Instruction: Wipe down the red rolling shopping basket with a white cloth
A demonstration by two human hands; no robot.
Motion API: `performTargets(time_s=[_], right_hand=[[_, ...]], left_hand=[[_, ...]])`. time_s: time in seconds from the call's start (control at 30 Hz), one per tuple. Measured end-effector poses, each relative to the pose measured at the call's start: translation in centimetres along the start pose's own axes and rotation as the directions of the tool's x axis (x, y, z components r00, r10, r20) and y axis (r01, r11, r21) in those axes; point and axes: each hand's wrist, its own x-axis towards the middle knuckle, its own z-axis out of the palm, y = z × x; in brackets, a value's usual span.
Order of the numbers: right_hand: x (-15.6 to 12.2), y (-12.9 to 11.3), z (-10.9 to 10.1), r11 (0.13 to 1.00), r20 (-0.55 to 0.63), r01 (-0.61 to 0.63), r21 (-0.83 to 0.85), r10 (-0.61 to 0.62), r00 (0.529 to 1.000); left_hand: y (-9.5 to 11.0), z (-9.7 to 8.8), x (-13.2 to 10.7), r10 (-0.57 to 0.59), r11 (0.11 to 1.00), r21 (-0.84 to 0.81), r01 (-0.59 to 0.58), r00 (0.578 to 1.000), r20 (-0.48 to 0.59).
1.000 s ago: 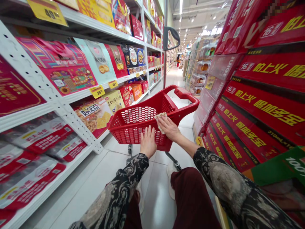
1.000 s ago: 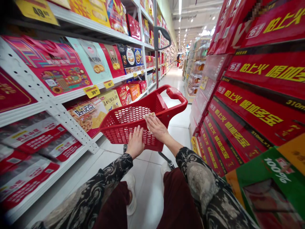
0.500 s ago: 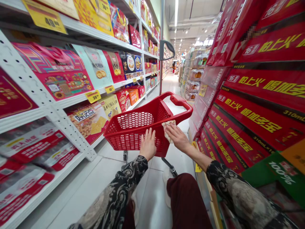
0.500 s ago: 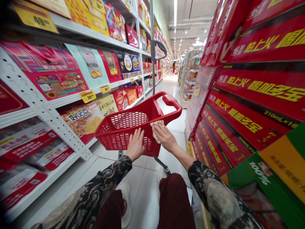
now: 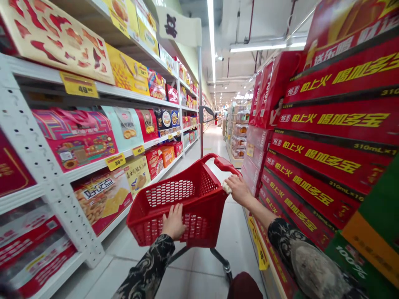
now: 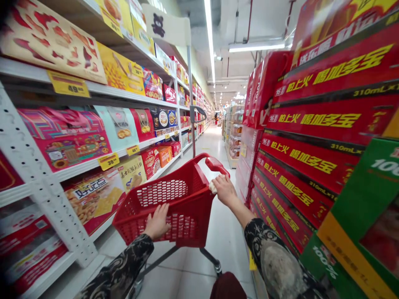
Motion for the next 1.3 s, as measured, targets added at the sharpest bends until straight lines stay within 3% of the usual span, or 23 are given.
performTargets(time_s=[0.07, 0.13, 0.37, 0.5, 0.73, 0.83, 0.93, 1.17, 1.3], right_hand=[[0.1, 0.4, -0.2, 0.999, 0.018, -0.046, -0.002, 0.046, 0.999], [0.1, 0.8, -0.2, 0.996, 0.034, -0.088, -0.008, 0.088, 0.996], [-0.2, 1.8, -0.2, 0.992, 0.102, -0.121, -0.028, 0.123, 0.987], [0.4, 2.0, 0.3, 0.982, 0.128, -0.173, -0.073, 0.182, 0.975], [2.6, 2.8, -0.2, 0.956, 0.156, -0.232, -0.180, 0.261, 0.953], [3.0, 2.5, -0.4, 0.971, 0.202, -0.170, -0.166, 0.203, 0.958], [2.7, 0.4, 0.9, 0.992, 0.260, -0.075, -0.100, 0.099, 0.961], [0.4, -8.5, 4.7, 0.998, 0.309, 0.027, 0.056, -0.043, 0.950], [-0.4, -8.4, 5.1, 0.997, 0.293, -0.014, 0.074, -0.009, 0.956]], left_hand=[[-0.3, 0.1, -0.3, 0.004, 1.000, 0.004, -0.004, 1.000, 0.004], [-1.5, 0.6, -0.7, -0.065, 0.998, 0.016, 0.065, 0.998, -0.007], [-9.0, 3.8, -2.4, -0.159, 0.972, 0.151, 0.178, 0.979, -0.129], [-10.1, 3.5, -3.2, -0.198, 0.968, 0.133, 0.212, 0.974, -0.114], [-7.2, 3.0, -4.2, -0.173, 0.982, 0.062, 0.176, 0.984, -0.051], [-5.7, 2.8, -5.0, -0.112, 0.992, 0.045, 0.114, 0.993, -0.044], [-4.1, 2.8, -5.4, -0.039, 0.999, 0.016, 0.040, 0.998, -0.054], [0.7, 3.4, -4.8, 0.146, 0.989, -0.007, -0.146, 0.989, -0.013], [1.2, 4.0, -4.8, 0.201, 0.979, -0.033, -0.201, 0.980, -0.003]])
